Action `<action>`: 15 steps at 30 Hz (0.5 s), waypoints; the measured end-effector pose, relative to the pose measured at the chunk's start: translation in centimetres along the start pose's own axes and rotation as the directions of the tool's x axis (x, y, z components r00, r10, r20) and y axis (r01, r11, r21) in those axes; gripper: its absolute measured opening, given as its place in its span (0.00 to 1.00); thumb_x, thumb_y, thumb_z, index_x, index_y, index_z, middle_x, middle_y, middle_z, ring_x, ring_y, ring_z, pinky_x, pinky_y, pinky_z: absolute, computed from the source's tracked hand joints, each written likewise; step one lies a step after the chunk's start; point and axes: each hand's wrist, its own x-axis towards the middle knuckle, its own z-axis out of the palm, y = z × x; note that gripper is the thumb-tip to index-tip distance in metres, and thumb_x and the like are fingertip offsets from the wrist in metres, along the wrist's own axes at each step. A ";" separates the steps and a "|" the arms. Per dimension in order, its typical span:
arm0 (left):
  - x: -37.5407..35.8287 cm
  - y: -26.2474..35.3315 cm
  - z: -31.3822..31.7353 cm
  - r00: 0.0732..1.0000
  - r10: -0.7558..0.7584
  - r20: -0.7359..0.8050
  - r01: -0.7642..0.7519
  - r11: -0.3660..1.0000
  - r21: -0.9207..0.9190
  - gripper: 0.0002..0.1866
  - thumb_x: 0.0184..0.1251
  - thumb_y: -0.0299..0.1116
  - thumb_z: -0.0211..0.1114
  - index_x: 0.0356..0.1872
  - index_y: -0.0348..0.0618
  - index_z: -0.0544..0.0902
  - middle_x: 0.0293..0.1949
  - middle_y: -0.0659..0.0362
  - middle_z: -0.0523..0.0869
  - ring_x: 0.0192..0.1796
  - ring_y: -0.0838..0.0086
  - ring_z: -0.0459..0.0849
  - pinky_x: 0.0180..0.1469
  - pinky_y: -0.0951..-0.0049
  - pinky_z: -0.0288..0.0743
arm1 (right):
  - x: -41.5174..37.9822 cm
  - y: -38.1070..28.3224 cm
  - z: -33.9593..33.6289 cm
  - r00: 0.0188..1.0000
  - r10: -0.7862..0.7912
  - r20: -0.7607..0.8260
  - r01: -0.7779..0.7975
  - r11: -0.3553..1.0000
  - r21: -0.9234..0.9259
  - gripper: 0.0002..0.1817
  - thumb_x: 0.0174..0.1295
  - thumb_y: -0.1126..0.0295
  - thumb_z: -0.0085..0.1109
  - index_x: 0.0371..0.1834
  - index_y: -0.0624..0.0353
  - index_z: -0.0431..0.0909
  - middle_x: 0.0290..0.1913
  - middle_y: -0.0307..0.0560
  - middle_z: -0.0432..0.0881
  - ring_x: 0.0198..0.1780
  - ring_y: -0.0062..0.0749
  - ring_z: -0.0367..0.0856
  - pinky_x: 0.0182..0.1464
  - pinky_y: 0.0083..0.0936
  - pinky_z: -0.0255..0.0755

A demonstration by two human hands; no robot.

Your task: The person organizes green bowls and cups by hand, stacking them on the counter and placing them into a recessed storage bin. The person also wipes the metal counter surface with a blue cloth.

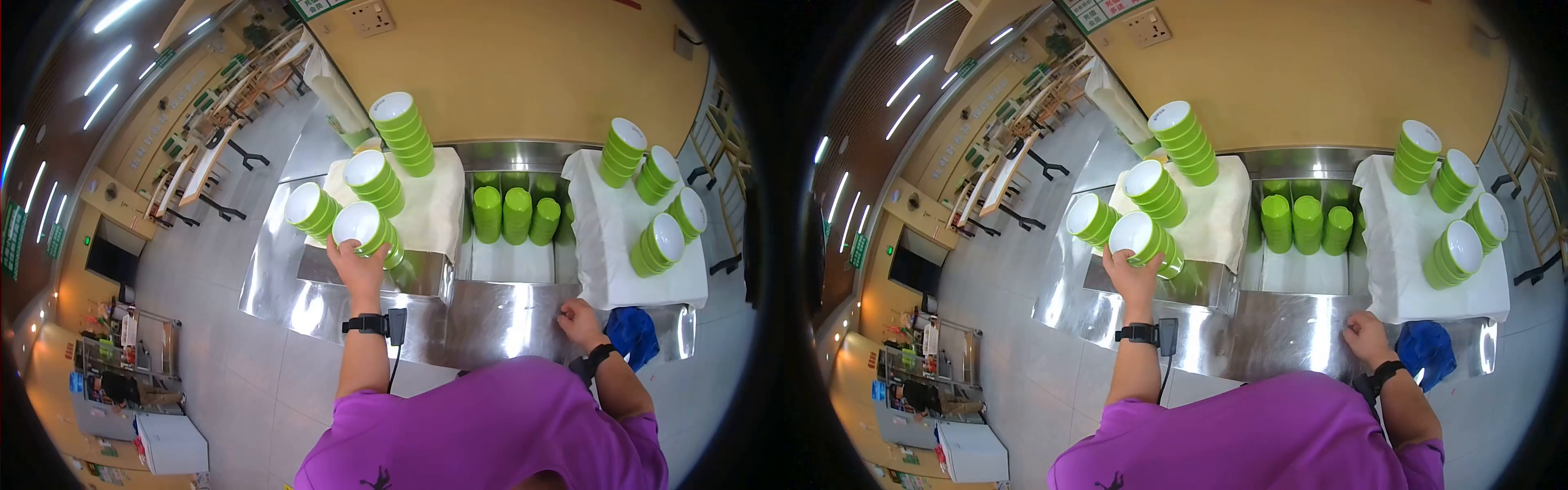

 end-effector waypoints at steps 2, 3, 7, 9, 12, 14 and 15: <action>-0.2 0.1 -0.2 1.000 0.014 -0.024 -0.015 1.000 -0.006 0.31 0.37 0.36 0.87 0.41 0.41 0.75 0.69 0.37 0.65 0.70 0.41 0.67 0.69 0.51 0.66 | -0.3 0.6 0.1 1.000 0.011 -0.011 -0.011 1.000 -0.012 0.11 0.52 0.69 0.68 0.35 0.62 0.80 0.34 0.54 0.81 0.34 0.44 0.82 0.39 0.34 0.78; -0.2 0.4 -0.5 0.999 0.019 -0.046 -0.019 1.000 -0.007 0.31 0.37 0.35 0.87 0.40 0.42 0.75 0.69 0.37 0.65 0.70 0.41 0.67 0.69 0.51 0.66 | -0.5 0.6 0.2 1.000 0.020 -0.012 -0.020 1.000 -0.011 0.11 0.51 0.69 0.68 0.35 0.62 0.80 0.34 0.54 0.81 0.33 0.44 0.82 0.39 0.34 0.78; 1.1 3.1 -2.8 0.986 0.099 -0.137 -0.103 0.995 -0.019 0.30 0.39 0.33 0.86 0.40 0.43 0.74 0.70 0.39 0.64 0.71 0.44 0.66 0.69 0.52 0.67 | -0.6 0.9 0.0 0.999 0.036 0.005 -0.035 0.999 -0.039 0.13 0.50 0.68 0.70 0.37 0.62 0.81 0.35 0.54 0.81 0.34 0.43 0.82 0.40 0.33 0.78; 1.8 3.9 -3.7 0.980 0.133 -0.147 -0.153 0.979 -0.132 0.29 0.42 0.32 0.85 0.41 0.44 0.73 0.71 0.40 0.63 0.72 0.48 0.67 0.67 0.54 0.70 | -0.2 0.6 -0.5 1.000 0.019 0.004 -0.019 0.999 -0.040 0.15 0.50 0.67 0.71 0.39 0.61 0.82 0.35 0.51 0.82 0.34 0.41 0.83 0.40 0.33 0.78; 1.8 5.1 -4.0 0.989 0.140 -0.058 -0.150 0.859 -0.490 0.28 0.48 0.28 0.83 0.46 0.44 0.72 0.69 0.47 0.69 0.67 0.59 0.74 0.63 0.61 0.76 | 1.2 -1.4 -0.7 0.991 0.113 0.077 -0.127 0.969 0.211 0.20 0.54 0.64 0.72 0.49 0.57 0.80 0.41 0.46 0.83 0.40 0.38 0.83 0.44 0.34 0.78; 0.1 8.5 -4.6 0.942 -0.014 0.337 0.287 0.558 -0.779 0.28 0.46 0.24 0.82 0.46 0.43 0.73 0.63 0.49 0.75 0.64 0.60 0.77 0.64 0.62 0.76 | 2.3 -3.5 -1.4 0.968 0.172 0.180 -0.247 0.751 0.613 0.28 0.60 0.62 0.70 0.63 0.50 0.74 0.55 0.44 0.80 0.53 0.36 0.80 0.53 0.34 0.75; -1.3 10.1 -4.2 0.839 -0.009 0.545 0.515 0.340 -0.787 0.29 0.46 0.21 0.82 0.46 0.42 0.73 0.60 0.50 0.78 0.62 0.61 0.78 0.64 0.63 0.75 | 3.1 -5.7 -1.9 0.980 0.137 0.143 -0.197 0.587 0.785 0.32 0.63 0.61 0.69 0.70 0.47 0.69 0.62 0.45 0.76 0.59 0.36 0.76 0.58 0.33 0.73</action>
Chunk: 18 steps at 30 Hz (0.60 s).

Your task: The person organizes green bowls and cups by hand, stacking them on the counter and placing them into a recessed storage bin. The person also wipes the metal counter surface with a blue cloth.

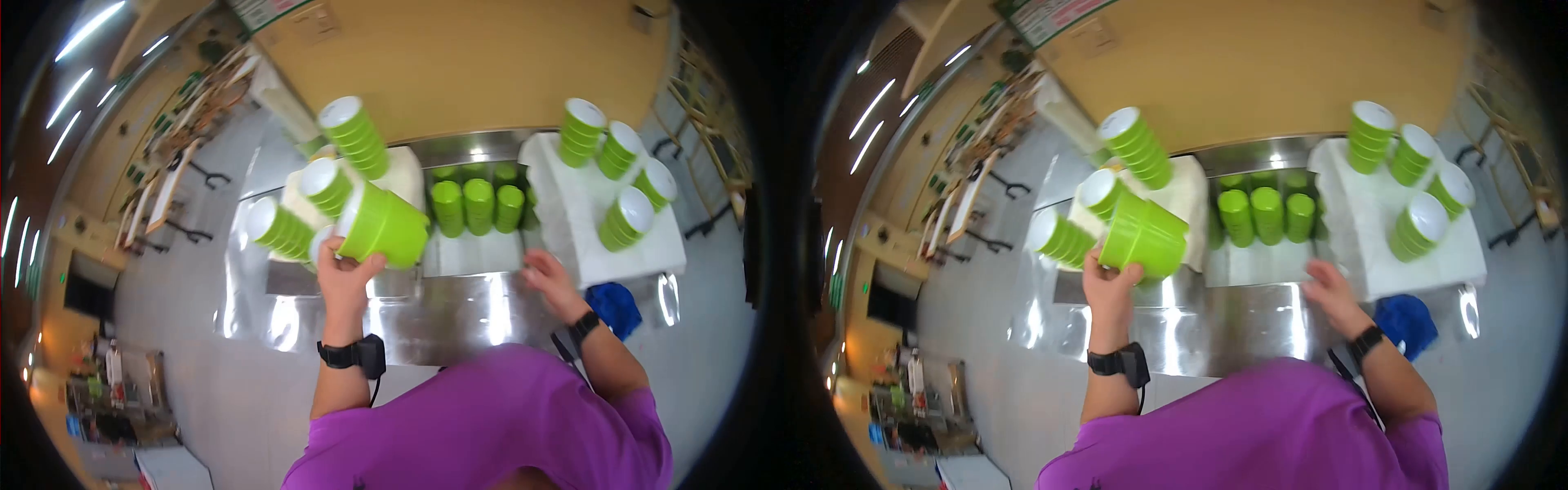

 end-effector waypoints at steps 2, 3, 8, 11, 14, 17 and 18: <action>-1.9 -3.7 3.0 0.948 -0.159 0.275 0.221 0.952 -0.212 0.29 0.53 0.25 0.79 0.55 0.41 0.75 0.55 0.56 0.82 0.57 0.68 0.81 0.60 0.64 0.77 | -0.4 -5.2 2.7 0.996 0.007 0.088 -0.035 0.948 0.315 0.37 0.65 0.53 0.67 0.74 0.50 0.64 0.70 0.48 0.68 0.66 0.35 0.71 0.64 0.35 0.70; -3.0 -6.7 3.5 0.874 -0.279 0.397 0.388 0.894 -0.225 0.28 0.55 0.26 0.78 0.57 0.40 0.75 0.54 0.58 0.82 0.57 0.70 0.81 0.58 0.65 0.77 | -0.2 -6.0 3.8 0.995 -0.033 0.099 -0.006 0.929 0.369 0.35 0.66 0.52 0.65 0.73 0.51 0.65 0.69 0.49 0.70 0.65 0.36 0.73 0.65 0.35 0.71; -6.6 -11.4 9.7 0.510 -0.699 0.501 0.831 0.551 -0.076 0.27 0.64 0.27 0.72 0.62 0.41 0.72 0.55 0.57 0.82 0.55 0.66 0.83 0.54 0.64 0.82 | -0.2 -5.2 3.3 0.956 0.138 0.260 -0.246 0.860 0.447 0.26 0.72 0.53 0.56 0.67 0.57 0.71 0.62 0.50 0.79 0.57 0.39 0.82 0.60 0.38 0.77; -7.5 -13.8 9.9 0.538 -0.650 0.536 0.734 0.675 0.083 0.42 0.60 0.32 0.76 0.72 0.41 0.60 0.64 0.53 0.74 0.65 0.64 0.76 0.58 0.62 0.81 | -0.6 -4.0 3.0 0.909 0.344 0.236 -0.407 0.608 0.682 0.24 0.75 0.51 0.50 0.60 0.60 0.76 0.54 0.52 0.84 0.53 0.42 0.85 0.58 0.39 0.79; -7.6 -14.6 10.3 0.560 -0.557 0.614 0.529 0.810 0.253 0.52 0.55 0.30 0.79 0.77 0.41 0.52 0.70 0.52 0.67 0.71 0.63 0.70 0.62 0.62 0.78 | -0.1 -1.4 2.7 0.916 0.337 0.217 -0.383 0.576 0.723 0.24 0.75 0.51 0.49 0.60 0.59 0.76 0.54 0.51 0.84 0.53 0.41 0.85 0.58 0.39 0.79; -7.1 -16.4 10.1 0.608 -0.555 0.568 0.461 0.829 0.316 0.54 0.52 0.26 0.79 0.77 0.41 0.53 0.69 0.53 0.69 0.71 0.63 0.70 0.66 0.62 0.75 | 0.6 -1.2 3.6 0.911 0.372 0.177 -0.380 0.592 0.711 0.23 0.75 0.51 0.50 0.60 0.59 0.76 0.54 0.49 0.84 0.52 0.39 0.85 0.56 0.37 0.79; -6.6 -17.4 10.1 0.637 -0.560 0.530 0.462 0.828 0.319 0.53 0.51 0.24 0.80 0.76 0.40 0.54 0.68 0.54 0.71 0.70 0.63 0.72 0.67 0.62 0.73 | 0.9 -1.3 3.6 0.910 0.378 0.169 -0.377 0.589 0.715 0.23 0.75 0.51 0.50 0.60 0.58 0.76 0.53 0.48 0.85 0.52 0.38 0.85 0.56 0.36 0.79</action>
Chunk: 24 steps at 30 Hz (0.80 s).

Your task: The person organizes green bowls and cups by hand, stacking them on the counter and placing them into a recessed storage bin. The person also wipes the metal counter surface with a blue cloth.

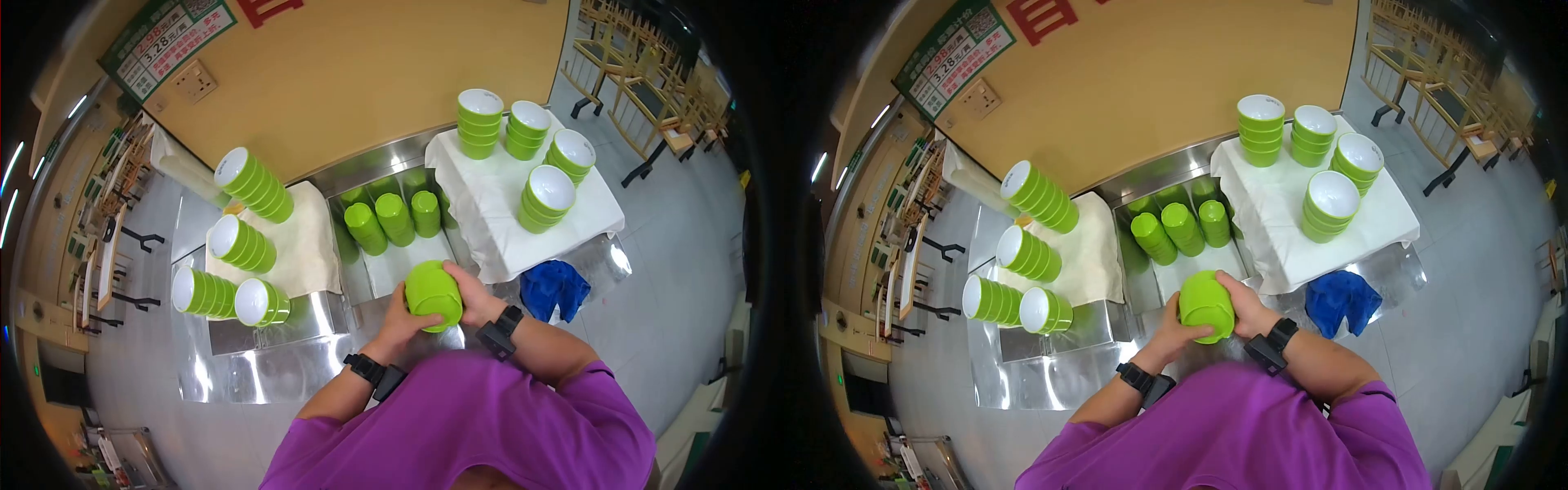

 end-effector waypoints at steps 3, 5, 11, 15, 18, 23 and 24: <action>2.9 -0.5 -1.7 0.998 0.002 0.057 0.010 0.977 -0.212 0.45 0.51 0.24 0.79 0.71 0.36 0.63 0.65 0.52 0.75 0.67 0.63 0.75 0.64 0.62 0.76 | 1.6 -0.2 -1.7 0.987 -0.147 -0.072 0.145 0.989 -0.025 0.24 0.74 0.50 0.52 0.57 0.59 0.78 0.51 0.49 0.85 0.49 0.38 0.85 0.52 0.37 0.78; 4.4 1.1 -1.7 0.987 -0.135 0.091 0.161 0.898 -0.409 0.39 0.57 0.27 0.76 0.69 0.36 0.66 0.63 0.52 0.77 0.67 0.62 0.75 0.65 0.61 0.75 | 3.7 -0.3 -5.5 0.811 -0.567 -0.148 0.287 0.605 -0.743 0.24 0.72 0.49 0.55 0.54 0.60 0.79 0.48 0.51 0.85 0.47 0.42 0.85 0.49 0.37 0.78; 15.6 -2.3 -3.2 0.945 -0.326 -0.020 0.261 0.791 -0.554 0.25 0.67 0.43 0.71 0.61 0.46 0.77 0.55 0.58 0.82 0.55 0.66 0.79 0.62 0.58 0.73 | 3.7 -2.0 -11.8 0.759 -0.463 0.458 0.132 -0.580 -0.804 0.28 0.56 0.50 0.66 0.53 0.59 0.78 0.55 0.54 0.79 0.63 0.48 0.73 0.69 0.47 0.59; 23.6 -3.2 -2.7 0.923 -0.372 -0.102 0.270 0.811 -0.519 0.24 0.61 0.49 0.75 0.54 0.52 0.81 0.46 0.61 0.81 0.46 0.70 0.77 0.55 0.64 0.74 | 3.1 -1.8 -11.2 0.740 -0.465 0.486 0.069 -0.666 -0.743 0.30 0.55 0.50 0.67 0.55 0.58 0.77 0.58 0.51 0.77 0.65 0.47 0.70 0.71 0.46 0.57; 29.8 -5.1 -2.8 0.913 -0.398 -0.090 0.278 0.769 -0.575 0.23 0.62 0.49 0.75 0.54 0.53 0.80 0.46 0.61 0.81 0.45 0.70 0.78 0.53 0.65 0.74 | 3.2 -2.3 -10.7 0.751 -0.475 0.458 0.061 -0.641 -0.765 0.30 0.55 0.49 0.67 0.55 0.58 0.77 0.58 0.51 0.77 0.65 0.47 0.70 0.70 0.46 0.58; 36.5 -7.4 -2.3 0.917 -0.364 -0.164 0.196 0.767 -0.611 0.32 0.64 0.54 0.71 0.65 0.53 0.74 0.65 0.55 0.77 0.63 0.57 0.76 0.66 0.42 0.64 | 3.5 -2.6 -10.9 0.766 -0.491 0.415 0.047 -0.600 -0.798 0.30 0.53 0.47 0.67 0.53 0.57 0.80 0.60 0.52 0.78 0.65 0.48 0.71 0.70 0.48 0.59; 37.2 -7.3 -2.3 0.891 -0.412 -0.192 0.228 0.771 -0.595 0.32 0.64 0.55 0.71 0.65 0.53 0.74 0.65 0.55 0.77 0.63 0.56 0.76 0.67 0.42 0.64 | 3.6 -2.6 -11.0 0.767 -0.493 0.410 0.049 -0.593 -0.804 0.30 0.52 0.47 0.67 0.52 0.57 0.80 0.59 0.52 0.78 0.64 0.48 0.72 0.69 0.48 0.59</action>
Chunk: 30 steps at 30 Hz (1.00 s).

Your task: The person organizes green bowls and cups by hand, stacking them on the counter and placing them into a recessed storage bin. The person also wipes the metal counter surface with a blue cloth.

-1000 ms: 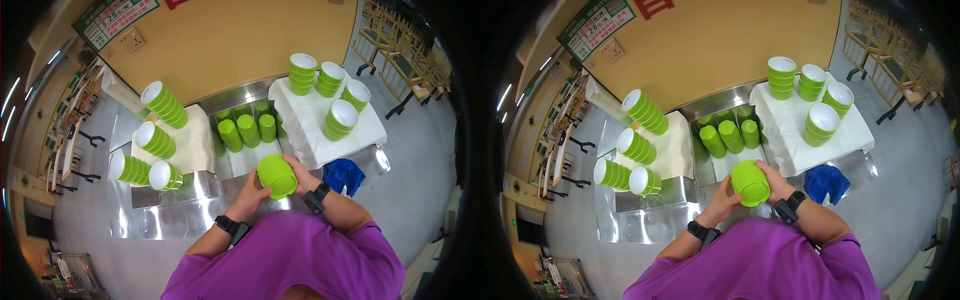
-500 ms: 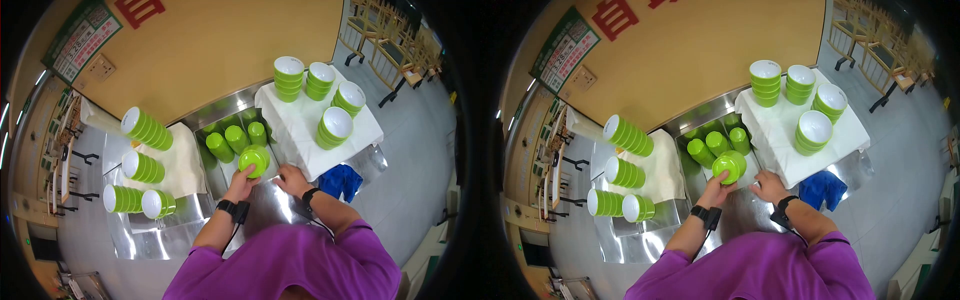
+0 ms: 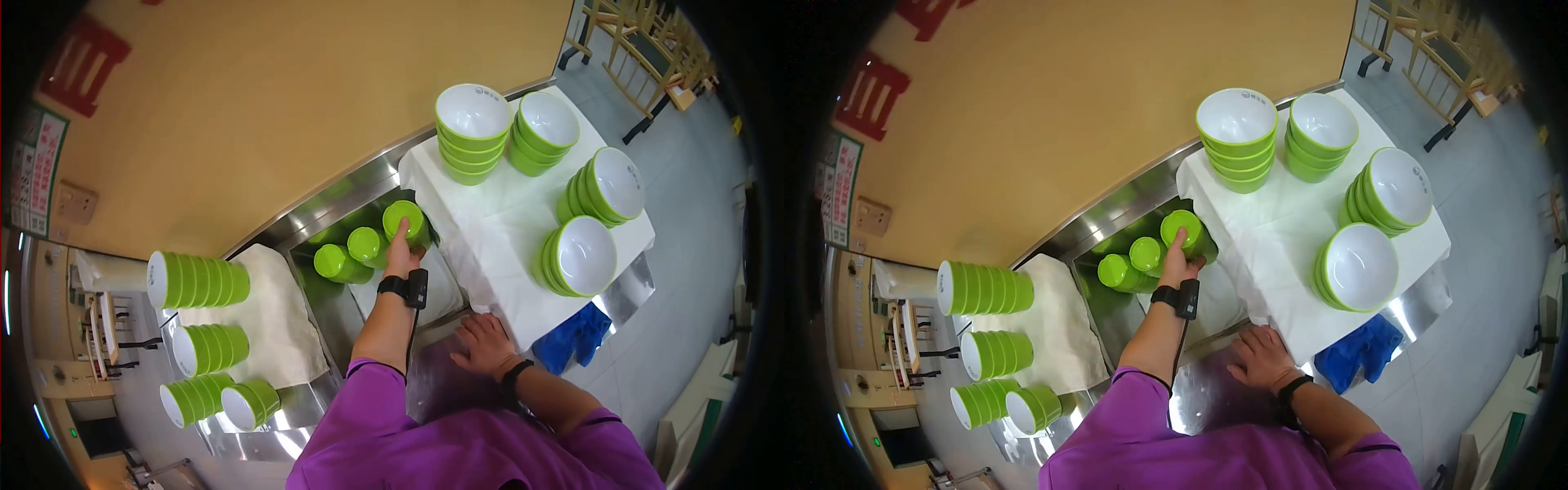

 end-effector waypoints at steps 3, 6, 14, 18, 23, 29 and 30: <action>1.7 0.2 0.2 0.993 -0.055 -0.108 0.059 0.998 0.034 0.33 0.64 0.55 0.71 0.65 0.54 0.74 0.64 0.55 0.77 0.62 0.55 0.77 0.66 0.41 0.64 | 0.1 0.3 0.0 1.000 0.007 0.002 -0.007 1.000 0.021 0.30 0.52 0.47 0.67 0.52 0.56 0.80 0.58 0.52 0.78 0.63 0.48 0.73 0.67 0.48 0.62; 3.8 -0.2 -0.3 0.988 -0.084 -0.127 0.087 0.996 0.021 0.33 0.64 0.56 0.70 0.65 0.54 0.74 0.63 0.55 0.78 0.61 0.55 0.77 0.63 0.41 0.68 | 0.4 0.2 -0.5 1.000 0.010 0.002 -0.010 0.999 0.039 0.28 0.52 0.49 0.68 0.51 0.55 0.80 0.56 0.52 0.79 0.62 0.48 0.74 0.66 0.48 0.63; 6.2 -1.9 -1.6 0.991 -0.055 -0.124 0.061 0.997 0.046 0.34 0.64 0.58 0.70 0.65 0.51 0.74 0.62 0.54 0.77 0.58 0.56 0.78 0.58 0.46 0.74 | 0.5 0.3 -0.7 1.000 0.017 0.022 -0.019 0.996 0.084 0.28 0.52 0.50 0.69 0.51 0.56 0.79 0.55 0.52 0.79 0.62 0.49 0.74 0.66 0.50 0.63; 5.9 -2.3 -2.7 0.969 -0.206 -0.140 0.210 0.978 0.014 0.40 0.61 0.56 0.73 0.69 0.48 0.69 0.66 0.49 0.71 0.59 0.46 0.76 0.59 0.44 0.75 | 0.2 -0.1 -1.1 1.000 0.005 0.004 -0.005 0.999 0.045 0.28 0.52 0.50 0.68 0.51 0.57 0.79 0.56 0.52 0.78 0.63 0.49 0.73 0.67 0.50 0.61; -7.1 -2.8 -1.3 0.998 -0.066 0.011 0.063 0.984 0.166 0.31 0.61 0.42 0.76 0.60 0.42 0.73 0.54 0.54 0.78 0.55 0.57 0.79 0.53 0.57 0.79 | -0.4 -0.1 -0.2 0.999 0.002 0.034 -0.003 1.000 0.016 0.29 0.54 0.48 0.66 0.52 0.58 0.80 0.59 0.52 0.77 0.67 0.49 0.69 0.71 0.49 0.57; -26.5 -3.0 -6.4 0.991 0.126 0.055 -0.137 0.895 0.424 0.17 0.66 0.32 0.71 0.53 0.38 0.79 0.44 0.57 0.85 0.43 0.71 0.85 0.45 0.71 0.82 | -1.2 -0.1 0.3 1.000 -0.021 0.013 0.021 1.000 -0.010 0.30 0.55 0.48 0.64 0.54 0.58 0.78 0.60 0.51 0.76 0.68 0.47 0.67 0.74 0.46 0.53; -28.5 -2.4 -7.8 0.980 0.192 0.053 -0.195 0.868 0.456 0.17 0.66 0.31 0.71 0.52 0.38 0.79 0.42 0.57 0.85 0.41 0.72 0.85 0.44 0.73 0.82 | -1.0 -0.1 0.6 0.999 -0.033 -0.011 0.033 0.999 -0.013 0.30 0.55 0.48 0.64 0.55 0.58 0.78 0.60 0.51 0.76 0.68 0.47 0.68 0.74 0.46 0.53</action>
